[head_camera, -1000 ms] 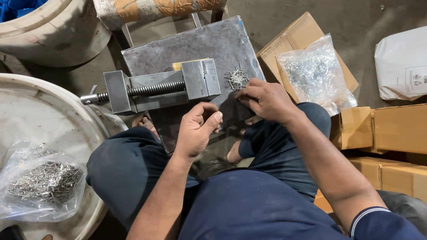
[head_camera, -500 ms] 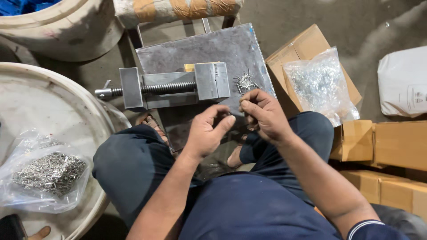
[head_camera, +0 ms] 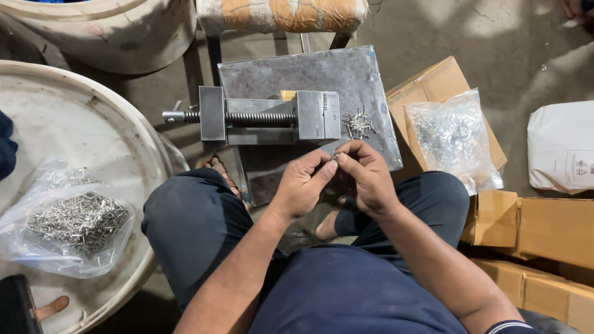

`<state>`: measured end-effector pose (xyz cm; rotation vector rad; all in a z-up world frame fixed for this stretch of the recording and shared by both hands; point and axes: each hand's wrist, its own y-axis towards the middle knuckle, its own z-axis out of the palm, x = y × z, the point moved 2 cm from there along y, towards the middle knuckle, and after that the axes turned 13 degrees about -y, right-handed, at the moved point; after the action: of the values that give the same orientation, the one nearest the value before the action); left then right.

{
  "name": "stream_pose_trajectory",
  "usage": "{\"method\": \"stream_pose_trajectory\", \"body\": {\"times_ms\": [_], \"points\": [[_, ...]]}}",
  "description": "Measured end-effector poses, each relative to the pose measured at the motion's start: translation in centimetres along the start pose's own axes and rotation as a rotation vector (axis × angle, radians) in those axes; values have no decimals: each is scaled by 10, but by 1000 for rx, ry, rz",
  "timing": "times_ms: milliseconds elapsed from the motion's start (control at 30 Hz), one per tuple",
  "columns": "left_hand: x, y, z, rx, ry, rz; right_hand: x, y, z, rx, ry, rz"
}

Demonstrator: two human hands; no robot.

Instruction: The person sits on the floor and repeatedly picks up small metal fasteners from a plastic bag. They place each fastener into a metal jig, tighten the screw mechanism to secure it, and then remove the fastener to place it on a metal plate. The process is repeated continuously.

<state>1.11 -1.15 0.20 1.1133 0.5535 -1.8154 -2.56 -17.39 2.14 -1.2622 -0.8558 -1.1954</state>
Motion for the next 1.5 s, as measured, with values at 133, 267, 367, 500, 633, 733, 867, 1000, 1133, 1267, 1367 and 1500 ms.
{"method": "stream_pose_trajectory", "body": {"times_ms": [133, 267, 367, 500, 633, 733, 867, 1000, 1133, 1267, 1367, 1500], "points": [[3, 1, -2, 24, -157, -120, 32, 2, -10, 84, -596, -108], [5, 2, -2, -23, -192, -138, 65, 13, 0, 60, -890, -443], [8, 2, -2, -63, -225, -167, 87, 28, 13, -88, -1077, -641], [10, 4, -4, -67, -209, -184, 104, 45, 29, -109, -1137, -682], [15, 2, -6, -62, -212, -166, 106, 46, 36, -113, -1203, -760], [17, 4, -5, -57, -227, -170, 105, 46, 35, -124, -1212, -751], [16, 3, -5, -64, -231, -181, 105, 47, 34, -110, -1200, -759], [14, 3, -4, -66, -194, -185, 107, 47, 35, -99, -1213, -748], [12, 4, -3, -71, -192, -174, 109, 46, 37, -94, -1248, -761], [9, 3, -3, -72, -181, -186, 112, 44, 35, -93, -1239, -773], [8, 4, -2, -74, -171, -190, 115, 44, 33, -83, -1236, -765], [10, 3, -3, -72, -199, -184, 115, 44, 33, -47, -1269, -743]]}}
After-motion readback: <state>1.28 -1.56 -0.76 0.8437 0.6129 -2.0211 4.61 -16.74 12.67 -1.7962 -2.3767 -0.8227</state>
